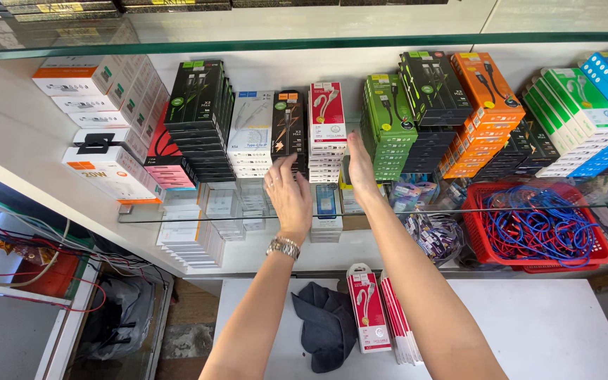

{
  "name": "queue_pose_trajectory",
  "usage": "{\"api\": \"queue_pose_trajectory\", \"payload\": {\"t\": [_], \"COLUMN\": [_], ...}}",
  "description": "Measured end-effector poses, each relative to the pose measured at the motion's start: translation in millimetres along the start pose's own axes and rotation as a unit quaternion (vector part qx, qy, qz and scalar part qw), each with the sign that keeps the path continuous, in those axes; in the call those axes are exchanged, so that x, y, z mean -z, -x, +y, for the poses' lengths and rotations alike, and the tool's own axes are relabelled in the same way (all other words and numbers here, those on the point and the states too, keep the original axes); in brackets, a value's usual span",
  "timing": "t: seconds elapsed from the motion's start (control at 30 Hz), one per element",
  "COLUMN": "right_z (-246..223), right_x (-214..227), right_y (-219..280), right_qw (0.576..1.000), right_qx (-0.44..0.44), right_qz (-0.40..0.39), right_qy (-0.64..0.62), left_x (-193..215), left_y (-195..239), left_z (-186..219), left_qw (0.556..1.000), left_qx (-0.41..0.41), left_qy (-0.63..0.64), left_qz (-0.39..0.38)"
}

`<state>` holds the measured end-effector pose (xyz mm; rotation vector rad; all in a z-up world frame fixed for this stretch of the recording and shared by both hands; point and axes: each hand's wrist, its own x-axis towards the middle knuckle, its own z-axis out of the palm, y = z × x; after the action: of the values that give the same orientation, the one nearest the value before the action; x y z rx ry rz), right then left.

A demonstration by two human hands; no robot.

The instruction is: The person wipes the surfaces of small product boxes with a dark cloth and places them on a glass shelf. They handle multiple boxes one at a time, wiping each before stacking them on the shelf.

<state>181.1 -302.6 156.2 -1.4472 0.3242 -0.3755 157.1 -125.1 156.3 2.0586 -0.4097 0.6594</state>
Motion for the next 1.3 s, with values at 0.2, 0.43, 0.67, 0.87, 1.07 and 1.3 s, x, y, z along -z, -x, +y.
{"api": "queue_pose_trajectory", "payload": {"t": [0.2,0.43,0.67,0.87,1.07,1.3], "right_z": [24.4,28.4,16.7,30.8,72.5,147.6], "right_x": [7.1,3.8,-4.5,8.8,43.4,91.3], "right_y": [1.4,1.4,16.7,36.8,109.6,195.1], "right_qw": [0.993,0.996,0.994,0.999,0.999,0.987], "right_qx": [-0.068,-0.047,-0.051,-0.038,-0.009,-0.023], "right_qz": [-0.066,-0.048,-0.088,-0.02,0.033,0.04], "right_qy": [-0.064,-0.066,-0.032,-0.018,-0.041,0.152], "left_x": [-10.0,-23.5,-25.4,-17.0,-8.1,-55.7], "left_y": [29.5,14.3,12.7,28.5,102.6,222.2], "left_z": [-9.6,-7.7,-4.3,-8.4,-4.1,-27.2], "left_qw": [0.973,0.962,0.957,0.962,0.94,0.881], "left_qx": [0.145,0.158,0.171,0.151,0.233,0.342], "left_qy": [0.084,0.133,0.133,0.173,0.21,0.181], "left_qz": [-0.159,-0.177,-0.195,-0.144,-0.137,-0.274]}}
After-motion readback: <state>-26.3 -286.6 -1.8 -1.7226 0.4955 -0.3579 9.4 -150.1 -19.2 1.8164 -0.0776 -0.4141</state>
